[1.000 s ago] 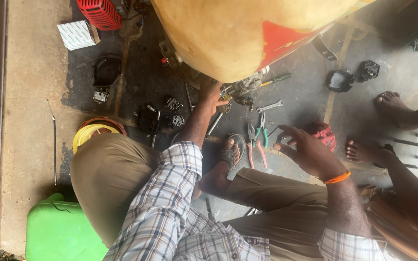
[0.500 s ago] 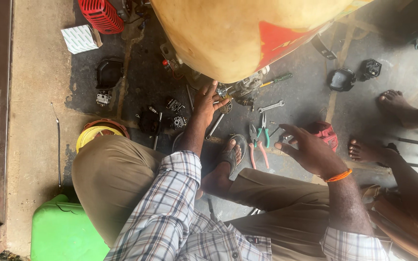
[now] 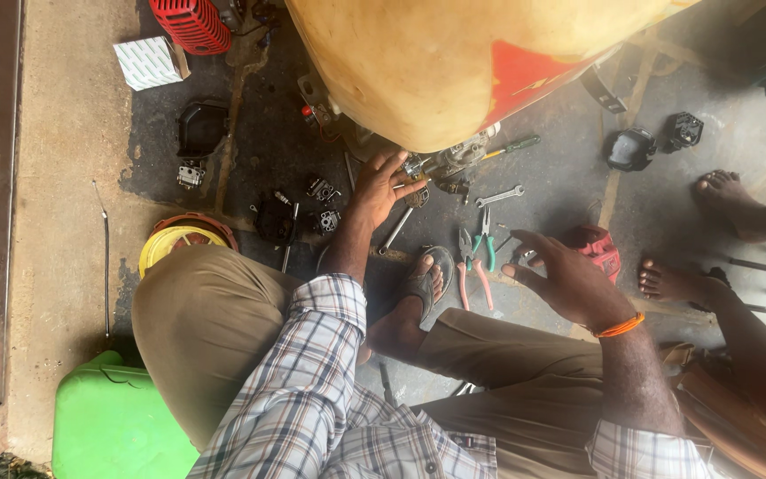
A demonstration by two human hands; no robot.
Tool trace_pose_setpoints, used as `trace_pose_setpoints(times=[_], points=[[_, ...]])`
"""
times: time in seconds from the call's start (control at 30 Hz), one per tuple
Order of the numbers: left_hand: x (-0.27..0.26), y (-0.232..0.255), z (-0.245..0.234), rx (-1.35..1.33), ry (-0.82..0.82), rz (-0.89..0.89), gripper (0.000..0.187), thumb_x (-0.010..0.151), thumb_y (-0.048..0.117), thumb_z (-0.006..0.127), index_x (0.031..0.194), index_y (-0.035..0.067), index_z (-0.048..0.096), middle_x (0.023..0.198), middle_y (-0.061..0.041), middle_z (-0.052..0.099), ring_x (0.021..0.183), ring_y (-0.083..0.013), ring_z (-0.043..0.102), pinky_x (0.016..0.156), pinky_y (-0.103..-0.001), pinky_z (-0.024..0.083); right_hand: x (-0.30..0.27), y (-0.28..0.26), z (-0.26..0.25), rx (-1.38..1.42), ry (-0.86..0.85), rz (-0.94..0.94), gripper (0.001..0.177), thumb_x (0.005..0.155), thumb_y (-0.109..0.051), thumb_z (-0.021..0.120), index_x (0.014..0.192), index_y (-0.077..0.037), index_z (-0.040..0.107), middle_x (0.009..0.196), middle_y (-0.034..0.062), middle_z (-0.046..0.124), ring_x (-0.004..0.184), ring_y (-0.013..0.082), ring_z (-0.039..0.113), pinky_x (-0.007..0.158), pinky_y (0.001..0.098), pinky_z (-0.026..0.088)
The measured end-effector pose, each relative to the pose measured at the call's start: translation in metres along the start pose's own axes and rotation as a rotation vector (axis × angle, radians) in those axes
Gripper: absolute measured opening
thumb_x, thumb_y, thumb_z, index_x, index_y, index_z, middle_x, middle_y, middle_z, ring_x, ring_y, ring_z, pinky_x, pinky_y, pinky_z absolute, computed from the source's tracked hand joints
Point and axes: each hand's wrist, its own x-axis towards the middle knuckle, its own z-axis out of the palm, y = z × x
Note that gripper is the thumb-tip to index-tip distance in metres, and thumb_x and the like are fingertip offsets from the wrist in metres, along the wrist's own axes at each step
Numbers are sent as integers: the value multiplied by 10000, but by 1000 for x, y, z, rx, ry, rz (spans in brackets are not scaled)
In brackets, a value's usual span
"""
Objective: The person sits on the floor and uses a wrench to tighten a bolt on a small engine component. They then use pliers to adjust a part of the engine.
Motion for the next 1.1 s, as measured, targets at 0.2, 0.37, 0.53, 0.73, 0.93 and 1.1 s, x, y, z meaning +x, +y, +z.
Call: trace_pose_setpoints(times=[0.2,0.37,0.53,0.73,0.93,1.1], points=[[12,1,5,70,118,-94,607,964,272,674,1474,34,447,1459,-251,482,1191,-380,573,944,-546,642,0,2,0,40,13,-36,693,897,-483,650,1487,-161,482,1272,104,700,1123,240,703,946,416,545],[22,0,7,175,110,-102,663,968,307,617,1539,99,354,1546,-202,343,1358,-404,451,992,-553,614,2,4,1,41,19,-63,700,899,-481,655,1493,-156,478,1284,104,690,1115,248,696,947,416,535],[24,-2,-2,182,195,-147,691,1000,458,539,1527,52,353,1533,-250,409,1360,-406,517,957,-540,581,1,1,-1,39,8,-47,696,896,-478,658,1489,-161,482,1268,91,706,1130,236,693,947,415,538],[15,-3,4,419,245,-166,787,951,559,539,1551,91,338,1497,-213,461,1295,-340,574,937,-495,615,-1,-4,1,20,-8,19,674,904,-475,650,1486,-176,488,1282,78,702,1150,226,683,951,413,539],[15,6,22,473,168,-140,731,860,415,722,1433,63,436,1375,-173,535,1188,-249,634,854,-433,657,2,-4,1,37,-6,10,663,909,-469,646,1477,-158,502,1265,87,708,1121,226,697,935,408,548],[11,13,21,529,240,-145,609,887,400,679,1363,42,555,1288,-163,653,1014,-243,711,752,-339,668,5,-3,2,49,-3,5,652,917,-464,642,1465,-135,513,1254,91,715,1112,223,704,915,407,555]])
